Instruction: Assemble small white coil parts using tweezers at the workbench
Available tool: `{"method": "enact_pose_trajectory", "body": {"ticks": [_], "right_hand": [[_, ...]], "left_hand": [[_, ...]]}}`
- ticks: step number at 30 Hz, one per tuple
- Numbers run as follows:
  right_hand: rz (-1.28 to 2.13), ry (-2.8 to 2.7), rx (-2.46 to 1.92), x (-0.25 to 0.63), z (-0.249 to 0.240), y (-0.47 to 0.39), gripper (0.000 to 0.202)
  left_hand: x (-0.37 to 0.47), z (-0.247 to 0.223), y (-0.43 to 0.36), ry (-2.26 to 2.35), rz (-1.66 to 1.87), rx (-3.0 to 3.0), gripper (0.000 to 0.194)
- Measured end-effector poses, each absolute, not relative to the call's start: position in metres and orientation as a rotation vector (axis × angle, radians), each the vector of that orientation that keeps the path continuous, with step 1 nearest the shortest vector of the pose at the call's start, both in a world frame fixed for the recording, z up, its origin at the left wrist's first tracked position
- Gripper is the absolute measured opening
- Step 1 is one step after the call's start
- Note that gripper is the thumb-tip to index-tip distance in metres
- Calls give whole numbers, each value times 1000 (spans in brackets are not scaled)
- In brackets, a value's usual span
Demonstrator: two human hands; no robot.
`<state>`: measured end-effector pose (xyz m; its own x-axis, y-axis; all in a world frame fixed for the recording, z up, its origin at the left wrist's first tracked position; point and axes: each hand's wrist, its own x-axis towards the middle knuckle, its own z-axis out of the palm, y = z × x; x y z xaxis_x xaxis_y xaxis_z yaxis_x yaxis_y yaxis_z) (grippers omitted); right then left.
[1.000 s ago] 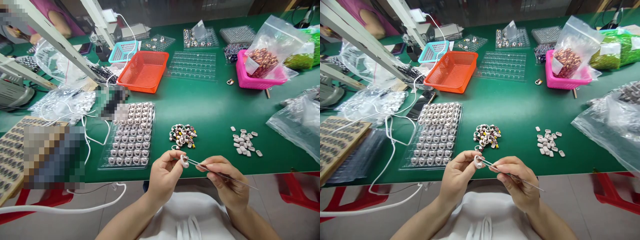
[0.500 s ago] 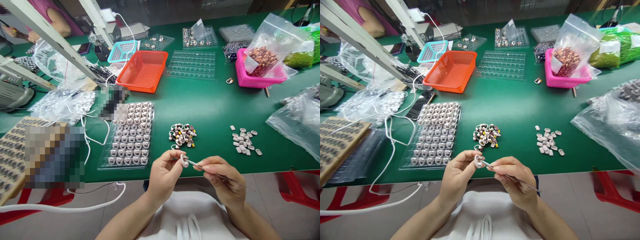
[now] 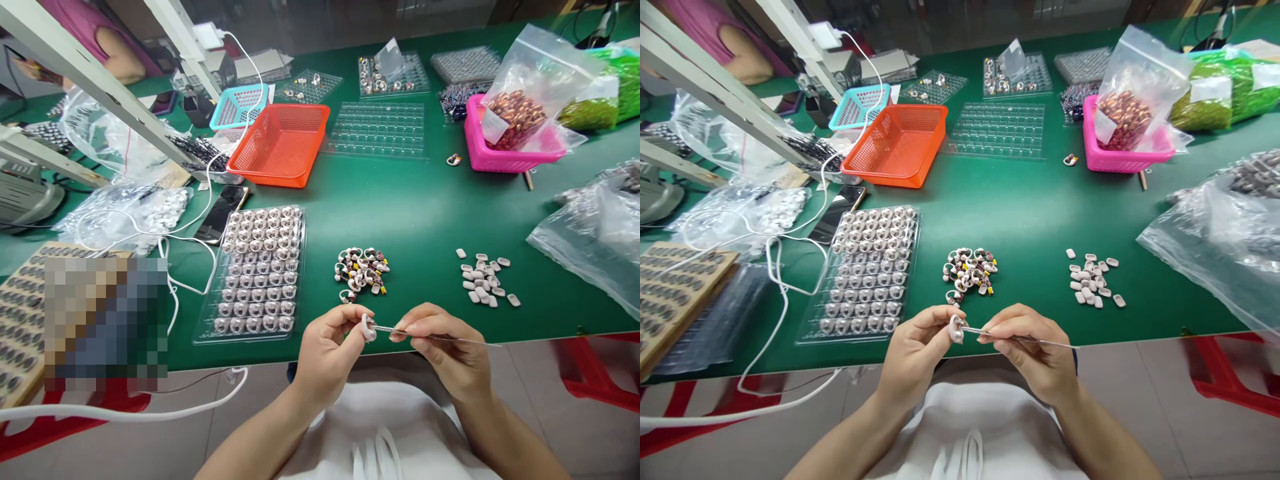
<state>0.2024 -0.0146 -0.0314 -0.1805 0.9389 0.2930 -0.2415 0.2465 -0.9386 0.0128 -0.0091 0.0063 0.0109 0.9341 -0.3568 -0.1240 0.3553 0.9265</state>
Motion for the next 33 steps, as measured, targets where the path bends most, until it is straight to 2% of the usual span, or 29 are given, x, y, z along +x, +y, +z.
{"method": "enact_pose_trajectory", "body": {"ticks": [4, 13, 20, 33], "right_hand": [[1171, -1249, -784, 204, -28, -13, 17], [1224, -1273, -837, 199, -27, -16, 27], [1115, -1487, -1040, 176, -30, -18, 13], [1148, -1295, -935, 166, -32, -13, 12]], "left_hand": [[13, 5, -9, 1244, 989, 864, 11], [16, 9, -9, 1248, 988, 814, 13], [23, 4, -10, 1130, 1085, 776, 19], [21, 1, -14, 1112, 1118, 795, 14]]}}
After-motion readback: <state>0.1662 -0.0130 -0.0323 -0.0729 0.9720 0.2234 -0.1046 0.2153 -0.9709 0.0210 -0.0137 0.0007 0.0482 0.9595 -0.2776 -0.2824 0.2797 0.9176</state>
